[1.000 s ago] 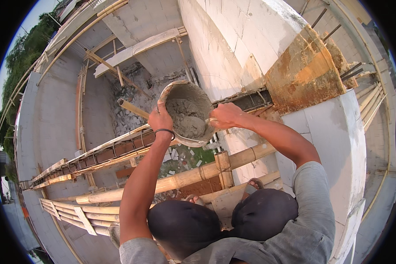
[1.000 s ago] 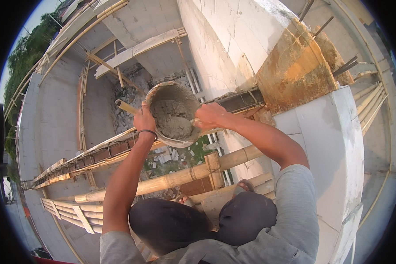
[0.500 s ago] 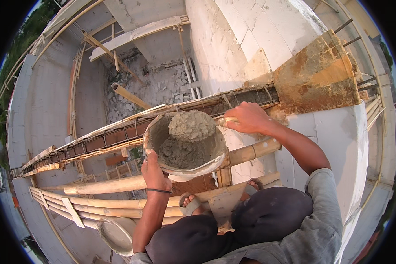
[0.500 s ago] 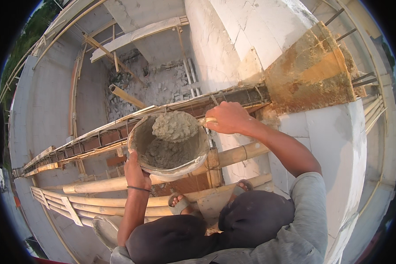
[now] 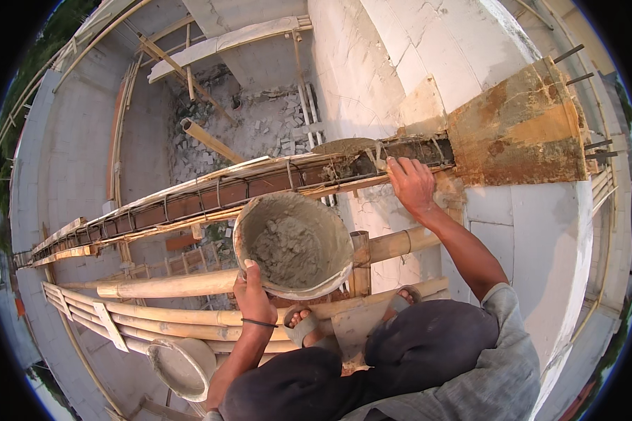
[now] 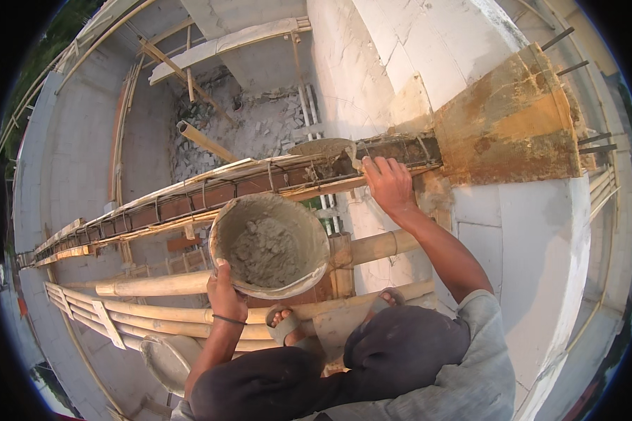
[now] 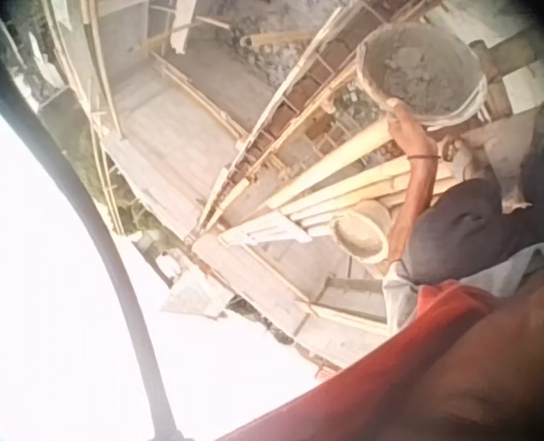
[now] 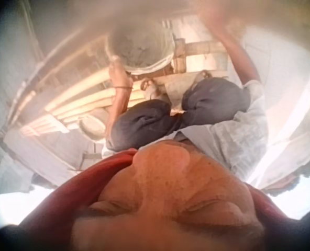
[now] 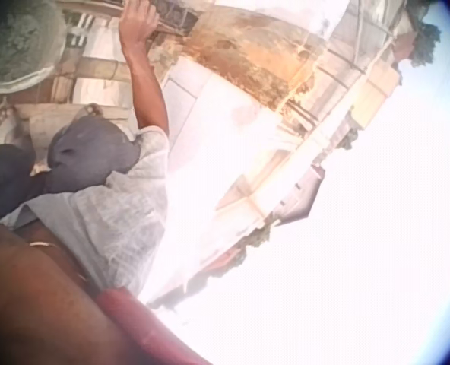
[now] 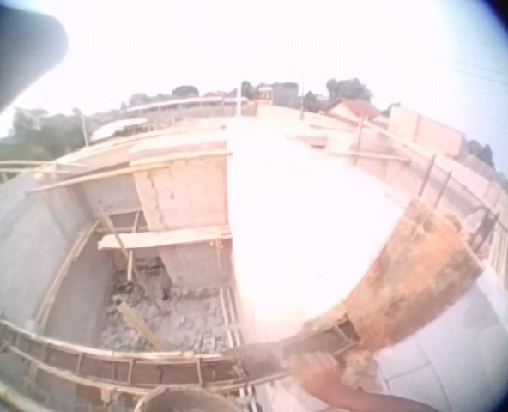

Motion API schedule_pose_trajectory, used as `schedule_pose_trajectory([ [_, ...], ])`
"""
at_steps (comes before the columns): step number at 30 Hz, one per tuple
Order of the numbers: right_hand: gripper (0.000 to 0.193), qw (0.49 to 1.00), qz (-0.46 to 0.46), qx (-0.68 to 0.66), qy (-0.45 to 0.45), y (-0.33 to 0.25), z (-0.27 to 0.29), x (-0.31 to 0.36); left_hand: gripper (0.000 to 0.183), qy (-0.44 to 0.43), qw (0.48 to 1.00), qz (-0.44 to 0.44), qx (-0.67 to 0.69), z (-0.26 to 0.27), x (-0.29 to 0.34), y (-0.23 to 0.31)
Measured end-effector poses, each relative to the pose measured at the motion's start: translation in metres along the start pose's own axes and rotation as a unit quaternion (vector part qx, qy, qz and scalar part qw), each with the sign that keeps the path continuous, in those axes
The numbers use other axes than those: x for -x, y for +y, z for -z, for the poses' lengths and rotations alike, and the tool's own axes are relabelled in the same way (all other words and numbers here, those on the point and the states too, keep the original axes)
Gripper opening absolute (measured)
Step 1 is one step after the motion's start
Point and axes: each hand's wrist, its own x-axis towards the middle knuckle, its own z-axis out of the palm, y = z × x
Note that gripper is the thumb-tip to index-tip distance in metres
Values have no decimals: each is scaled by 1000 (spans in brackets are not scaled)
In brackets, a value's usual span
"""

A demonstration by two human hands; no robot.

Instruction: The person scoops wet cement from a bucket with a trowel and applies it to a rebar-reinforced beam on a bamboo scaffold. The person repeatedly transfers cement along the beam and smooths the surface while standing on the scaffold.

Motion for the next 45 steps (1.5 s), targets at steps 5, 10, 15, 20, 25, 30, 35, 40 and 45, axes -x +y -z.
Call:
schedule_pose_trajectory([
  [5,31,986,127,-89,-64,-33,21,-17,34,-5,999,-17,-40,4,-3,-13],
  [10,30,950,207,-10,-235,-101,8,-11,35,-10,990,-74,-121,1,-1,-17],
  [15,30,817,91,-240,-517,-130,1,-1,32,-24,987,-82,-140,5,-3,-20],
  [20,36,738,77,-333,-582,-140,9,1,35,-15,985,-91,-143,13,-5,-27],
  [25,39,728,35,-352,-587,-118,16,-10,35,13,995,-75,-66,22,-9,-28],
  [30,40,760,-19,-358,-541,-74,39,-37,39,10,998,-58,-22,31,-17,-28],
  [35,35,893,-23,-237,-383,-33,41,-44,39,3,997,-68,-41,37,-21,-30],
  [40,33,975,5,-143,-169,-46,-1,-20,35,25,992,-93,-83,31,-19,-31],
  [45,31,982,75,-137,-106,-59,12,-19,38,52,987,-94,-118,26,-16,-27],
])
